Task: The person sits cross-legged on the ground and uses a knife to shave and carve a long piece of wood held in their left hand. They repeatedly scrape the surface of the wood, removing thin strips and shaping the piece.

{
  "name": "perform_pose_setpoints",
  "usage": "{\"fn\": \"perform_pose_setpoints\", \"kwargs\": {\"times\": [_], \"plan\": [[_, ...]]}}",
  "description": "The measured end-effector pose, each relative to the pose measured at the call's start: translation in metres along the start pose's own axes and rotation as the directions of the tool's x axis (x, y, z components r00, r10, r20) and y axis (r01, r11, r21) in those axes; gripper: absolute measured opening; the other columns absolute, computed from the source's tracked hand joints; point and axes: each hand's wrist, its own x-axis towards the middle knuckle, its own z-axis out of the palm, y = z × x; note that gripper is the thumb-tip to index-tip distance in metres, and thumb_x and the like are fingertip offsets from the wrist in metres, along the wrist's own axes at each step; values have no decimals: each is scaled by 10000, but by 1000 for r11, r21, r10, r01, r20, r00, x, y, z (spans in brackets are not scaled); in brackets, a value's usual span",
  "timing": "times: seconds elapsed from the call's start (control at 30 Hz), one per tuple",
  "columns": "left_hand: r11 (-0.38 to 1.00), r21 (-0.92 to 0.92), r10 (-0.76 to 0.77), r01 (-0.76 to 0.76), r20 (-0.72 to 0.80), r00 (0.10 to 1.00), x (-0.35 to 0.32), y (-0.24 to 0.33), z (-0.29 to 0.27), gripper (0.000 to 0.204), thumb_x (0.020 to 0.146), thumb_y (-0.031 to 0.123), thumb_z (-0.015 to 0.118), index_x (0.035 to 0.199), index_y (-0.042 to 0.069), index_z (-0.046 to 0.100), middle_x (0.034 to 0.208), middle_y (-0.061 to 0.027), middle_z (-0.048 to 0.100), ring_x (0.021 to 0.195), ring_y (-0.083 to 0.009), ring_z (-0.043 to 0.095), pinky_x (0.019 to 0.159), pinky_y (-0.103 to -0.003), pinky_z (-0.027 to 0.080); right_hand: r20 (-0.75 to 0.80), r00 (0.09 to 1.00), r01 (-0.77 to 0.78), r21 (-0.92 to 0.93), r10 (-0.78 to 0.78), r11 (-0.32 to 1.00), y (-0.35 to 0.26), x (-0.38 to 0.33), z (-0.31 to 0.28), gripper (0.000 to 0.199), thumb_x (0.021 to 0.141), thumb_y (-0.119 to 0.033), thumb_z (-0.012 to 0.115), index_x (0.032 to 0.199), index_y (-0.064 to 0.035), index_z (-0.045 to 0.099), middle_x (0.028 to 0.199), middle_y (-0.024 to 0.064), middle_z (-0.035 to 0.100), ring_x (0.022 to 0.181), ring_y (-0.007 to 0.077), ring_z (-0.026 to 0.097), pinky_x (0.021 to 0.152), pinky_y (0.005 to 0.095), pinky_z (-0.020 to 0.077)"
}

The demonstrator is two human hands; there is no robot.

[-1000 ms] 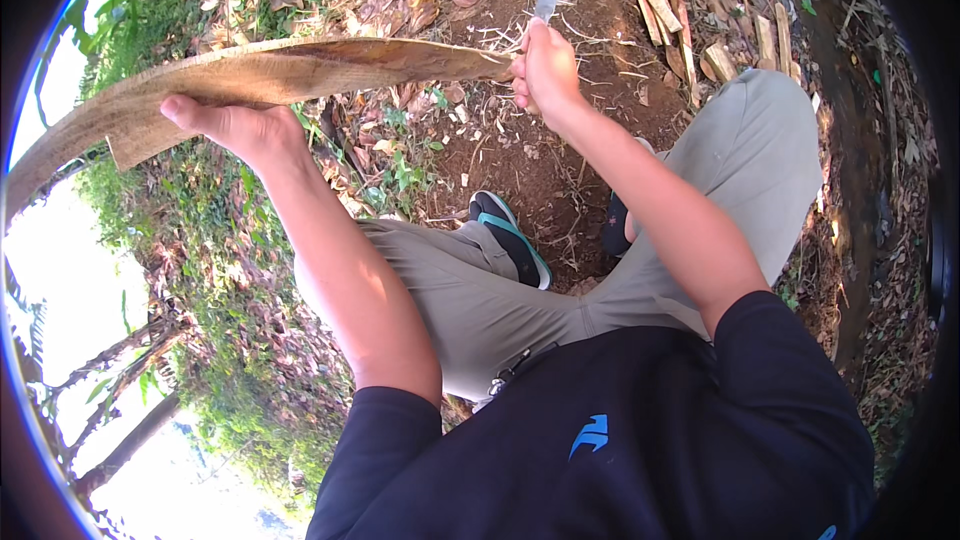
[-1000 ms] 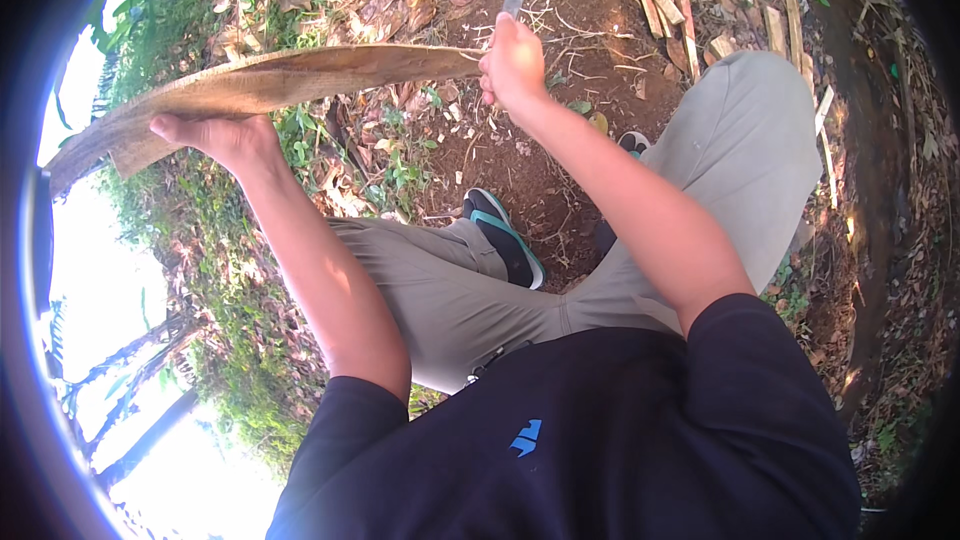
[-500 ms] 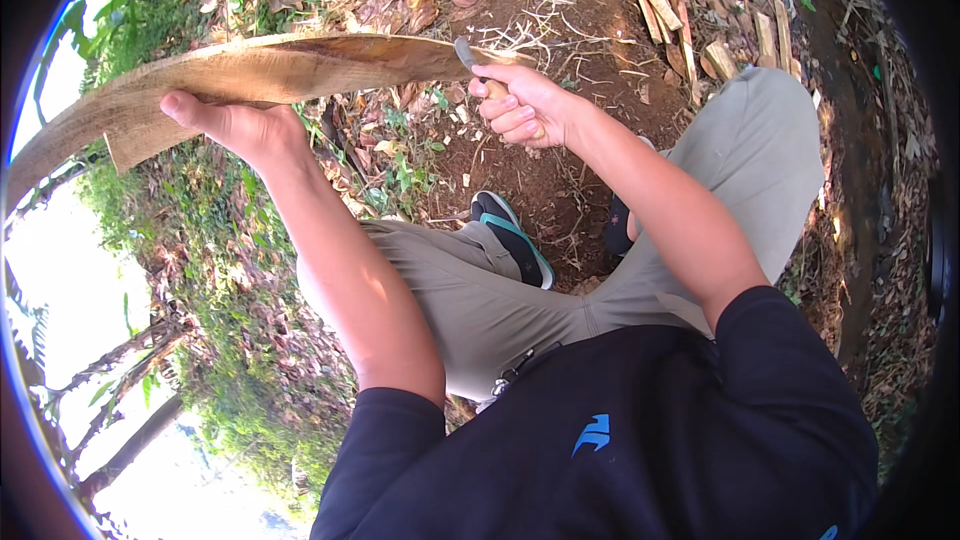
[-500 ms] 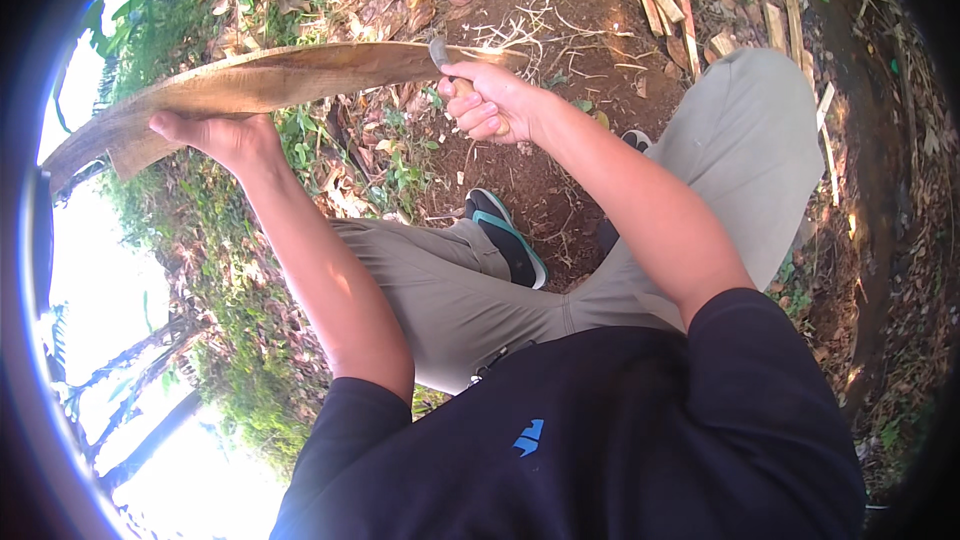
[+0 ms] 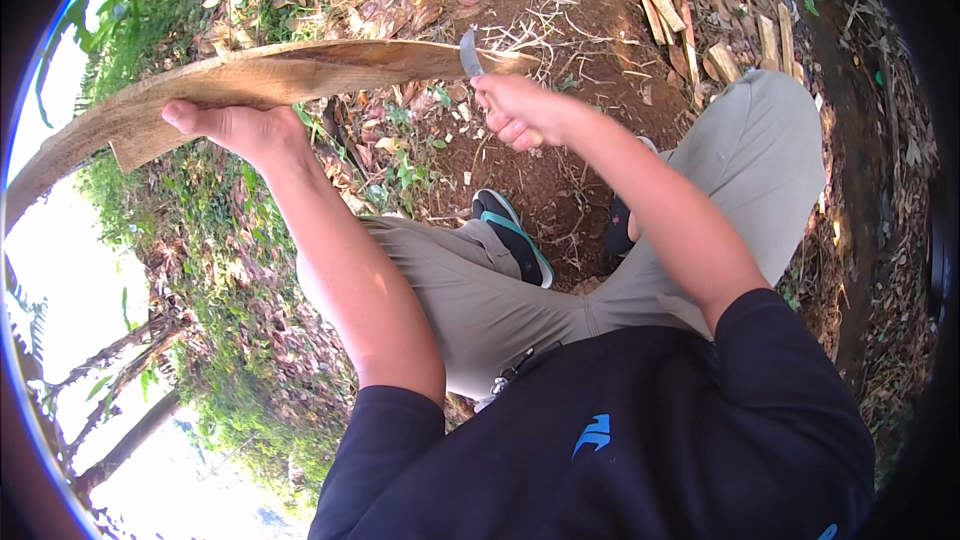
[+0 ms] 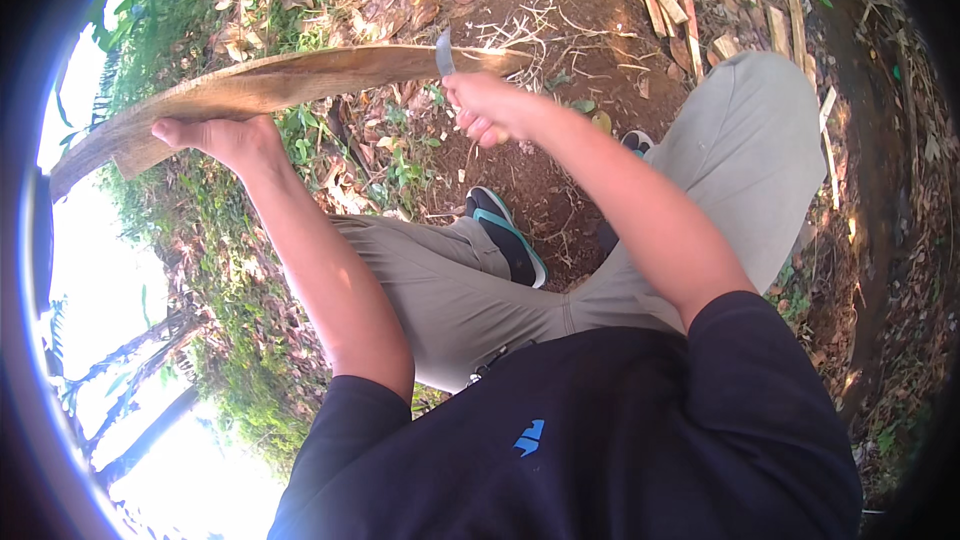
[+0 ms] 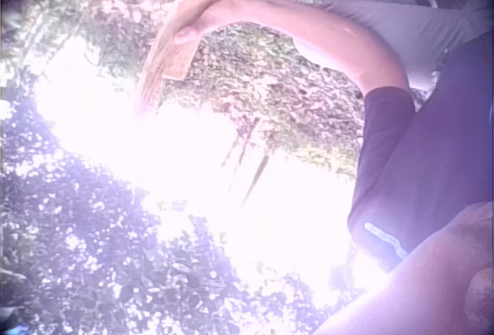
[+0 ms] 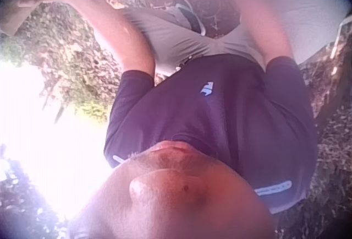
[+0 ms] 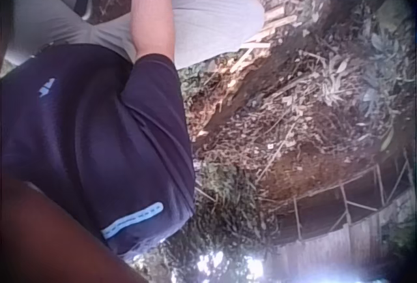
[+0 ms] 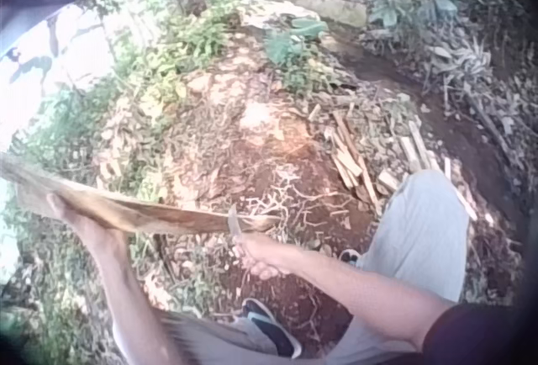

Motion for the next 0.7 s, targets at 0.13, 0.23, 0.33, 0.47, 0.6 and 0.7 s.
{"fn": "perform_pose_setpoints", "kwargs": {"times": [0.13, 0.23, 0.33, 0.47, 0.6, 0.7], "plan": [[999, 33, -6, 6, 4, 1000, 4, 0, 2, 1149, 694, 819, 609, 1475, 71, 222, 1432, -137, 328, 1329, -280, 357, 1131, -443, 322, 355, 934, -93, 336, -35, 937, -5, 8, -32, 317, 1038, -367, 369, 826, -133, 399, 507, -90, 288, 321, 0, 248, 229, 179, 221], [999, 49, -20, 20, 5, 1000, 0, 2, 8, 1178, 677, 837, 600, 1487, 81, 200, 1436, -146, 325, 1343, -293, 342, 1139, -458, 306, 402, 902, -97, 540, -155, 836, 4, 12, -25, 311, 1041, -353, 368, 829, -129, 405, 502, -86, 291, 317, 7, 262, 228, 181, 235], [996, 84, -31, 27, 47, 998, 2, 3, 5, 1233, 644, 879, 574, 1511, 107, 157, 1459, -161, 301, 1382, -314, 298, 1166, -483, 266, 172, 937, 184, 502, -305, 845, 2, 12, -11, 317, 1042, -350, 358, 835, -115, 407, 517, -62, 319, 323, 35, 297, 253, 204, 259], [996, 89, -20, 16, 49, 999, -1, 5, 7, 1232, 646, 876, 576, 1510, 106, 156, 1471, -158, 286, 1382, -311, 296, 1166, -479, 265, -480, 705, 625, 72, -522, 777, 3, 17, -1, 336, 1035, -359, 358, 843, -85, 397, 551, -20, 376, 344, 81, 345, 294, 243, 295], [996, 91, -21, 15, 59, 998, 1, 2, 3, 1216, 665, 869, 563, 1511, 101, 147, 1493, -160, 258, 1391, -315, 284, 1170, -479, 256, -403, 813, 360, -219, -420, 907, 19, 23, 2, 334, 1024, -368, 359, 848, -85, 392, 566, -11, 396, 358, 93, 333, 300, 268, 301], [995, 94, -26, 25, 11, 1000, -1, 2, 5, 1205, 676, 867, 553, 1512, 103, 143, 1496, -161, 255, 1398, -315, 275, 1179, -473, 248, -55, 993, 111, 57, -108, 992, 18, 10, 8, 326, 1033, -383, 369, 841, -122, 404, 550, -65, 347, 353, 37, 280, 274, 198, 237]]}}
